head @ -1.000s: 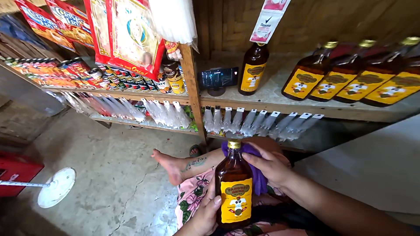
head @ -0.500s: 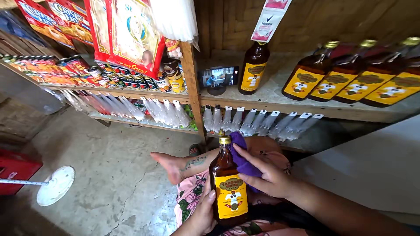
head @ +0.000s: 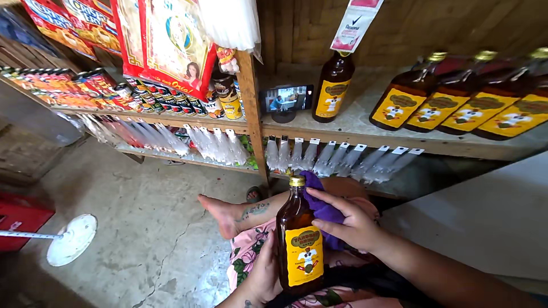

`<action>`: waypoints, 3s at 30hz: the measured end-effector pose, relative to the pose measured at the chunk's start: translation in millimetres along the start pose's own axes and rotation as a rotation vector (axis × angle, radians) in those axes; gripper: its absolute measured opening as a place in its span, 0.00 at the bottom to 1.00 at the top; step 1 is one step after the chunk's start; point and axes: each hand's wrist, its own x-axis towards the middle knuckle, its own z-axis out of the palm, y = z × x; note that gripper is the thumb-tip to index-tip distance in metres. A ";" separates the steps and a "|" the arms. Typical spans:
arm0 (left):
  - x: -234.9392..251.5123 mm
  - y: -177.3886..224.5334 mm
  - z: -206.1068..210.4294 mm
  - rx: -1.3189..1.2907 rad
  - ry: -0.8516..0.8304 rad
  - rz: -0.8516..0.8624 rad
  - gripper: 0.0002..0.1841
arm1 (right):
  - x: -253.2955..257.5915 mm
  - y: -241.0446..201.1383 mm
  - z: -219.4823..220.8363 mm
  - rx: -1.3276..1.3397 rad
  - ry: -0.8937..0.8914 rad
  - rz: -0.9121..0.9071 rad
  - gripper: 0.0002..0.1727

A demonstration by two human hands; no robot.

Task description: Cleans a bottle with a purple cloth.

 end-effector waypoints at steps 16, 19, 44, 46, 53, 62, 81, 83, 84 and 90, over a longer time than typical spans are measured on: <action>-2.3 -0.7 -1.4 0.127 -0.112 0.030 0.31 | -0.2 3.6 3.5 -0.041 0.049 -0.025 0.26; -2.0 -1.3 0.2 0.109 -0.100 0.045 0.31 | -0.4 4.8 4.6 -0.060 0.053 -0.026 0.25; -4.6 -0.4 33.8 0.255 0.294 -0.049 0.16 | 7.1 -16.6 12.9 -0.564 -0.422 -0.595 0.19; -6.2 -4.9 13.2 0.361 0.095 0.028 0.26 | 15.1 -17.5 10.2 -0.598 -0.349 -0.594 0.20; -1.3 -4.8 6.8 0.351 -0.063 0.044 0.41 | 49.2 -17.2 -9.3 -0.799 -0.184 -0.459 0.26; -1.2 -5.6 7.5 0.372 -0.024 0.030 0.34 | 42.1 -23.2 10.1 -0.559 -0.297 -0.434 0.22; 4.5 4.8 16.3 0.031 0.170 -0.051 0.42 | 25.4 -10.1 36.3 -0.533 -0.457 -0.473 0.16; 6.3 6.9 18.4 -0.014 0.203 -0.045 0.40 | 24.8 -9.7 38.6 -0.501 -0.503 -0.470 0.16; 6.6 8.1 17.9 -0.037 0.190 -0.053 0.40 | 24.7 -10.0 39.2 -0.485 -0.528 -0.471 0.15; 3.5 4.8 -1.5 -0.116 0.008 -0.083 0.43 | 21.7 -11.6 42.0 -0.397 -0.668 -0.485 0.15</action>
